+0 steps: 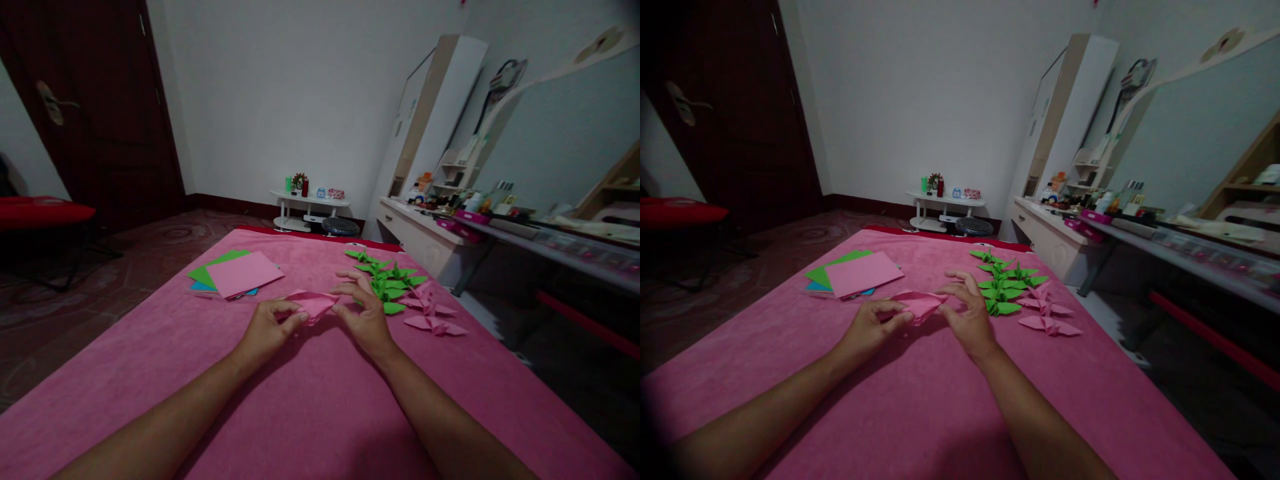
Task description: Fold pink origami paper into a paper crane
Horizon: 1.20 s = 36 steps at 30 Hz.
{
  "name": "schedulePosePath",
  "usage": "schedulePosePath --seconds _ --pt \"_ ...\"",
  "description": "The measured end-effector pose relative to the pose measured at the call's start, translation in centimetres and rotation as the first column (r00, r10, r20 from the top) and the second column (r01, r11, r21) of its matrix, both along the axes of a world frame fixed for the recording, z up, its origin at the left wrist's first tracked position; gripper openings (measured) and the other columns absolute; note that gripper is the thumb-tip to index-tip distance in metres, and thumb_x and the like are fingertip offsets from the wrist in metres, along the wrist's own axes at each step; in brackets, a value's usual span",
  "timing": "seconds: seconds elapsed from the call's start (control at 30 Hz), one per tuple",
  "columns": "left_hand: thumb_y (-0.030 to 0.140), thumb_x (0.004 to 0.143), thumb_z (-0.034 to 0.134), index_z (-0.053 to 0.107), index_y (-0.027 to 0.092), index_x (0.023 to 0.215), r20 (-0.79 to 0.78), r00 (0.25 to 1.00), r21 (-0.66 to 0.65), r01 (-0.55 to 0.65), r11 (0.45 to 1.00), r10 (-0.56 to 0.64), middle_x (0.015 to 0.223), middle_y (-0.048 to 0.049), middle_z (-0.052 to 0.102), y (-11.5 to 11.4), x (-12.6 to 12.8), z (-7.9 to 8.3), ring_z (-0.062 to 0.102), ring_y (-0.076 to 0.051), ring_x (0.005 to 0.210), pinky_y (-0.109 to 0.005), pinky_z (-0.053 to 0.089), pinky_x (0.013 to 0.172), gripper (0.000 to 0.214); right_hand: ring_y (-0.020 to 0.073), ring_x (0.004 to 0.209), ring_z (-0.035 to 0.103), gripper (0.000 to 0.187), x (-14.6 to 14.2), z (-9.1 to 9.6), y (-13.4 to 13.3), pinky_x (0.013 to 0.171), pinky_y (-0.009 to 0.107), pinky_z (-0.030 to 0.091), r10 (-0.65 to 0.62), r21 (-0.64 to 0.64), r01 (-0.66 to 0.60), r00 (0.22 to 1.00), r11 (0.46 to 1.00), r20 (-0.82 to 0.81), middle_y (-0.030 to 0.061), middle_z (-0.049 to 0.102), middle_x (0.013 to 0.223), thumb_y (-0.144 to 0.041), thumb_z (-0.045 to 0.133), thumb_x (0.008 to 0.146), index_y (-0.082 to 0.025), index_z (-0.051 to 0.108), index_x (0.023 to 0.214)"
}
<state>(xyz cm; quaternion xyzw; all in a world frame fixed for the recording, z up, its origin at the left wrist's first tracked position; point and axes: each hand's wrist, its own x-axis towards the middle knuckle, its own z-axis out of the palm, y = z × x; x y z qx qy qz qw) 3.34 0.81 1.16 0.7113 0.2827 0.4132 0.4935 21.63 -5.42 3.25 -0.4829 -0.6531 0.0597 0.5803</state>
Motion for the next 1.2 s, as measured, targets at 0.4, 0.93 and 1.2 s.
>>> schedulePosePath --seconds 0.4,0.93,1.2 --pt "0.025 0.070 0.065 0.071 0.013 0.063 0.015 1.000 -0.016 -0.001 1.000 0.002 0.056 -0.0037 0.064 -0.2 0.1 0.3 0.052 -0.012 0.050 -0.021 0.038 0.048 0.015 0.0185 0.092 0.056 0.008 0.5 -1.0 0.6 0.083 0.034 0.044 0.009 -0.093 -0.007 1.000 0.996 0.023 0.0042 0.057 0.093 -0.016 0.066 0.072 -0.022 0.070 0.075" --pt "0.025 0.073 0.062 0.072 0.015 0.070 -0.024 1.000 0.065 0.018 0.998 -0.017 0.071 -0.0066 0.069 -0.1 -0.1 -0.1 0.062 -0.016 0.064 -0.023 0.047 0.059 0.014 0.0186 0.074 0.059 0.006 0.4 -0.9 0.6 0.074 0.033 0.042 -0.050 -0.180 0.064 0.995 0.982 0.082 0.0010 0.066 0.072 -0.016 0.065 0.070 -0.020 0.066 0.066" --pt "0.030 0.070 0.067 0.072 0.013 0.072 -0.008 1.000 0.001 -0.025 1.000 0.025 0.072 -0.0057 0.066 -0.3 0.1 -0.1 0.059 -0.013 0.059 -0.021 0.046 0.052 0.018 0.0180 0.073 0.058 0.005 0.0 -0.6 0.4 0.074 0.032 0.042 -0.043 -0.211 0.049 0.999 0.976 0.034 0.0015 0.066 0.070 -0.016 0.065 0.068 -0.019 0.065 0.064"
